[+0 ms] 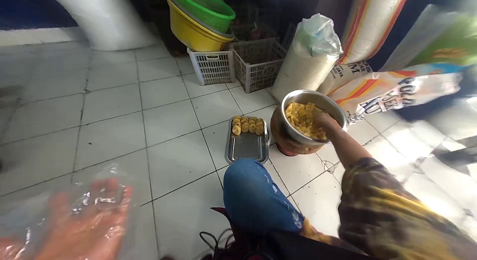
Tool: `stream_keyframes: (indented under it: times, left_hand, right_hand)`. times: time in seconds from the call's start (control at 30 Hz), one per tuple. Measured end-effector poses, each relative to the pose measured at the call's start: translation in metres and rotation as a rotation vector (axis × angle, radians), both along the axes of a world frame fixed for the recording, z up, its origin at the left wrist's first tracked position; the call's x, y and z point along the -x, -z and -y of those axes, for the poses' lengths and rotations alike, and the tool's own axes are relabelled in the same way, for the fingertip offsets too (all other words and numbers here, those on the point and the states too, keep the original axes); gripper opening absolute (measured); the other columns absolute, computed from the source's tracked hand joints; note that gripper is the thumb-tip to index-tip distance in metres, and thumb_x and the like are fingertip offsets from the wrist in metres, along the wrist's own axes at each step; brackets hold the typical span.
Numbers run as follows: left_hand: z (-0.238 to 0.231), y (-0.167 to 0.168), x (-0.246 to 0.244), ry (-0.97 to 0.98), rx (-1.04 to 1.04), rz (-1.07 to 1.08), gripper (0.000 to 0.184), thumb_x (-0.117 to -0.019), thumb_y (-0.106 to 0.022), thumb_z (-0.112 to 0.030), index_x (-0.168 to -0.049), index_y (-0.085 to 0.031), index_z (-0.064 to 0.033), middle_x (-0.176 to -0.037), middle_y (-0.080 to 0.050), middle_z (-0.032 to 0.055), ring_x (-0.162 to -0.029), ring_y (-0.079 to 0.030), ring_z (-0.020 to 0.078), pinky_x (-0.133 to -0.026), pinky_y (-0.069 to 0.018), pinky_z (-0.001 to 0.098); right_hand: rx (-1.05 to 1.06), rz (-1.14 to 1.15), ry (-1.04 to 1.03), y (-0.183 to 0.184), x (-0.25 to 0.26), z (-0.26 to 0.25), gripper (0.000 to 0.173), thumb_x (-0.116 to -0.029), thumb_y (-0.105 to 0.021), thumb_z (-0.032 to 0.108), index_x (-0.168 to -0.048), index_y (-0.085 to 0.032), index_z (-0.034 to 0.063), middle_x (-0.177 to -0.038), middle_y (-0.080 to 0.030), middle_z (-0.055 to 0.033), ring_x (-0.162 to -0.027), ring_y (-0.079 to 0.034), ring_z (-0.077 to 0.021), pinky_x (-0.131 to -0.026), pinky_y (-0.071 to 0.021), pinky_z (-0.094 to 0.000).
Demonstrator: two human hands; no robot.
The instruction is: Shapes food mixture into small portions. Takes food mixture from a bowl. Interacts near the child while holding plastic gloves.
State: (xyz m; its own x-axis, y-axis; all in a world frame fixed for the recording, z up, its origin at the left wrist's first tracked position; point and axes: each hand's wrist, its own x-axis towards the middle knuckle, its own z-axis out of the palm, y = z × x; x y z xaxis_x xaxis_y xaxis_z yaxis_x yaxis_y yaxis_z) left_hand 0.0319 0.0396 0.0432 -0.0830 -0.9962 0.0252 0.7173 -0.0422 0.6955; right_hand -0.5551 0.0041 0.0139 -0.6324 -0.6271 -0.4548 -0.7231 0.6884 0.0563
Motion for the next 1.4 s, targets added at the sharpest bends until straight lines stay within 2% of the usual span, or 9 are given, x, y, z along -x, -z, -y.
stream_keyframes:
  times: [0.07, 0.13, 0.4, 0.67, 0.83, 1.0, 1.17, 1.3, 1.4]
  left_hand:
    - [0.033, 0.032, -0.027, -0.091, -0.037, -0.178, 0.080, -0.1001, 0.008, -0.056, -0.147, -0.036, -0.0088, -0.139, -0.056, 0.0194, -0.130, -0.054, 0.0377, -0.106, -0.0427, 0.0602]
    - [0.041, 0.033, -0.029, -0.156, -0.130, -0.206, 0.087, -0.0960, 0.014, -0.061, -0.144, -0.039, -0.0111, -0.132, -0.060, 0.0191, -0.123, -0.059, 0.0380, -0.102, -0.0460, 0.0599]
    - [0.039, 0.031, -0.018, -0.165, -0.148, -0.229, 0.085, -0.0967, 0.008, -0.065, -0.150, -0.031, -0.0122, -0.141, -0.054, 0.0191, -0.131, -0.052, 0.0391, -0.107, -0.0412, 0.0612]
    - [0.032, 0.023, -0.018, -0.202, -0.147, -0.231, 0.090, -0.0951, 0.013, -0.067, -0.147, -0.033, -0.0101, -0.135, -0.057, 0.0210, -0.125, -0.057, 0.0400, -0.102, -0.0471, 0.0600]
    - [0.035, 0.029, -0.021, -0.210, -0.141, -0.231, 0.093, -0.0939, 0.014, -0.069, -0.151, -0.030, -0.0099, -0.140, -0.054, 0.0220, -0.129, -0.055, 0.0401, -0.104, -0.0454, 0.0609]
    - [0.035, 0.021, -0.010, -0.208, -0.184, -0.187, 0.090, -0.0952, 0.014, -0.067, -0.148, -0.033, -0.0109, -0.138, -0.056, 0.0185, -0.127, -0.057, 0.0368, -0.103, -0.0469, 0.0581]
    - [0.035, 0.024, -0.012, -0.208, -0.183, -0.160, 0.086, -0.0973, 0.009, -0.066, -0.152, -0.028, -0.0116, -0.145, -0.052, 0.0193, -0.132, -0.053, 0.0378, -0.105, -0.0455, 0.0590]
    - [0.033, 0.021, -0.008, -0.228, -0.194, -0.170, 0.084, -0.0988, 0.009, -0.064, -0.150, -0.031, -0.0112, -0.142, -0.054, 0.0192, -0.128, -0.057, 0.0376, -0.103, -0.0476, 0.0582]
    - [0.035, 0.026, -0.007, -0.202, -0.169, -0.165, 0.085, -0.0971, 0.010, -0.065, -0.155, -0.027, -0.0140, -0.150, -0.048, 0.0162, -0.135, -0.051, 0.0359, -0.107, -0.0441, 0.0584]
  right_hand:
    - [-0.036, -0.040, 0.013, 0.002, -0.010, 0.006, 0.036, -0.0934, -0.071, 0.020, -0.116, -0.068, -0.0082, -0.133, -0.060, -0.0291, -0.127, -0.056, -0.0461, -0.098, -0.0445, -0.0684]
    - [-0.003, -0.080, 0.047, 0.010, -0.011, 0.008, 0.034, -0.0919, -0.071, 0.019, -0.114, -0.068, -0.0064, -0.129, -0.063, -0.0278, -0.121, -0.060, -0.0452, -0.093, -0.0476, -0.0671]
    - [0.020, -0.073, 0.048, 0.023, -0.019, 0.005, 0.031, -0.0950, -0.064, 0.012, -0.118, -0.065, -0.0089, -0.131, -0.061, -0.0288, -0.123, -0.059, -0.0453, -0.093, -0.0492, -0.0637]
    - [0.188, -0.023, 0.147, 0.038, 0.007, 0.000, 0.033, -0.0874, -0.074, 0.014, -0.112, -0.067, -0.0070, -0.123, -0.064, -0.0295, -0.117, -0.061, -0.0468, -0.089, -0.0489, -0.0672]
    - [0.402, 0.383, 0.324, 0.020, 0.023, 0.008, 0.046, -0.0923, -0.073, 0.011, -0.133, -0.058, -0.0042, -0.130, -0.061, -0.0279, -0.111, -0.065, -0.0403, -0.093, -0.0540, -0.0561]
    - [0.032, 0.117, -0.041, 0.016, -0.006, 0.022, 0.047, -0.0836, -0.084, 0.016, -0.119, -0.067, -0.0103, -0.128, -0.062, -0.0315, -0.124, -0.058, -0.0455, -0.103, -0.0447, -0.0635]
    - [-0.033, 0.006, -0.106, 0.030, -0.011, 0.030, 0.038, -0.0822, -0.081, 0.011, -0.107, -0.067, -0.0131, -0.124, -0.063, -0.0313, -0.121, -0.059, -0.0465, -0.097, -0.0479, -0.0653]
    - [0.248, 0.082, 0.070, 0.038, 0.010, 0.020, 0.034, -0.0899, -0.075, 0.016, -0.112, -0.069, -0.0091, -0.124, -0.064, -0.0309, -0.120, -0.060, -0.0474, -0.099, -0.0460, -0.0679]
    - [0.537, 0.367, 0.392, 0.025, 0.019, 0.013, 0.040, -0.0941, -0.069, 0.013, -0.128, -0.061, -0.0062, -0.126, -0.063, -0.0272, -0.112, -0.066, -0.0378, -0.096, -0.0531, -0.0535]
